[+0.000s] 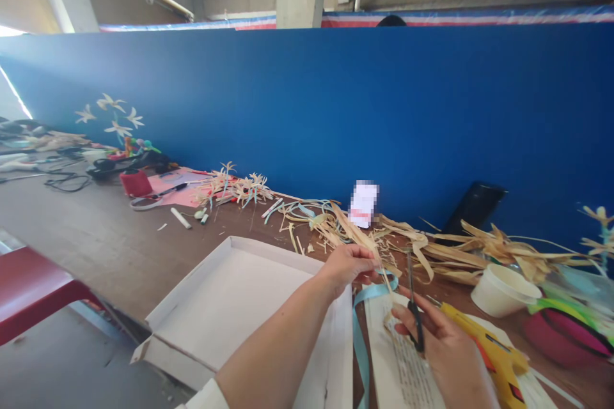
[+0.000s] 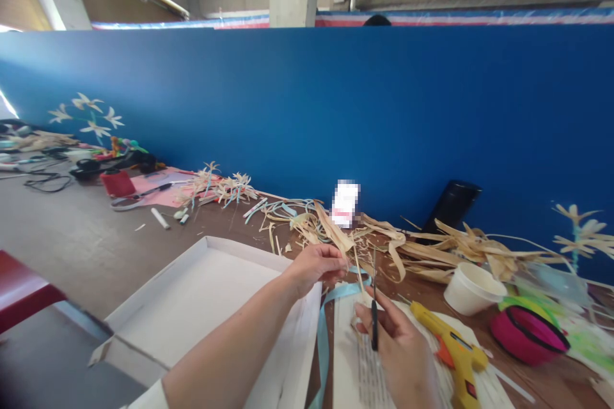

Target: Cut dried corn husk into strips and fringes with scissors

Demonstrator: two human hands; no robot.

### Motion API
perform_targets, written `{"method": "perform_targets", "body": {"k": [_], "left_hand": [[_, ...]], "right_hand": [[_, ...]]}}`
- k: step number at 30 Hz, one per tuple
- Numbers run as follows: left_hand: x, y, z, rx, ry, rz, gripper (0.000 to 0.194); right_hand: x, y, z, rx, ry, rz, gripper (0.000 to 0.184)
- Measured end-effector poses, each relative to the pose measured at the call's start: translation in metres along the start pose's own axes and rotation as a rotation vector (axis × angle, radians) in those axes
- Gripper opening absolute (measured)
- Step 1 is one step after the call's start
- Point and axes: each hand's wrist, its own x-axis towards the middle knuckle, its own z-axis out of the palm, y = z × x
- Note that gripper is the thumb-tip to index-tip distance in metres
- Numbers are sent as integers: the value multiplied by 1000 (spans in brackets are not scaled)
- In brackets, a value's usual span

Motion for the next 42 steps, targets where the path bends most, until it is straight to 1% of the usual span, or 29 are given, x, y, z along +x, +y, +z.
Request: {"method": "perform_targets", "body": {"k": [4, 7, 10, 12, 14, 16, 18, 21, 22, 23, 26, 28, 30, 32, 35, 37, 39, 41, 42], "left_hand": [[0, -3, 1, 5, -42, -19, 25], [0, -6, 1, 48, -15, -39, 21], [3, -9, 0, 97, 21, -40, 17], [5, -11, -1, 122, 43, -33, 18], [6, -12, -2, 140, 61, -32, 21], [5, -12, -2, 147, 50, -22, 26], [3, -13, 0, 144, -31, 2, 30], [-1, -15, 3, 165, -206, 14, 33], [-2, -16, 4, 185, -241, 11, 33], [-2, -17, 5, 209, -253, 8, 32], [-1, -20, 7, 277, -193, 30, 29], [1, -20, 8, 308, -146, 53, 28], [2, -20, 7, 338, -133, 78, 26], [2, -22, 6, 381, -153, 103, 23], [4, -25, 6, 463, -204, 129, 19], [5, -27, 5, 491, -190, 156, 16], [7, -28, 4, 491, -146, 181, 15], [9, -28, 3, 516, -89, 212, 13], [9, -27, 2, 554, -55, 236, 11]], "right_hand": [[-1, -3, -8, -25, 85, -21, 58], [-7, -8, -21, -68, 149, 7, 47], [-12, -13, -35, -196, 199, 2, 36], [-11, -13, -42, -231, 202, -15, 31], [-7, -10, -47, -239, 151, -38, 28], [-1, -1, -47, -315, 111, -94, 27], [4, 8, -43, -424, 110, -178, 26], [7, 17, -32, -623, 162, -251, 25], [6, 17, -27, -685, 167, -271, 24], [5, 15, -22, -744, 170, -282, 24], [4, 4, -11, -871, 100, -284, 23], [4, -4, -7, -894, 13, -300, 23], [4, -9, -5, -916, -49, -329, 21], [4, -14, -2, -997, -47, -336, 18], [4, -21, 4, -1170, 24, -325, 15], [5, -26, 9, -1229, 51, -343, 15], [9, -32, 13, -1202, 37, -377, 22], [14, -36, 14, -1134, -32, -409, 25], [16, -38, 14, -1103, -82, -426, 23]]}}
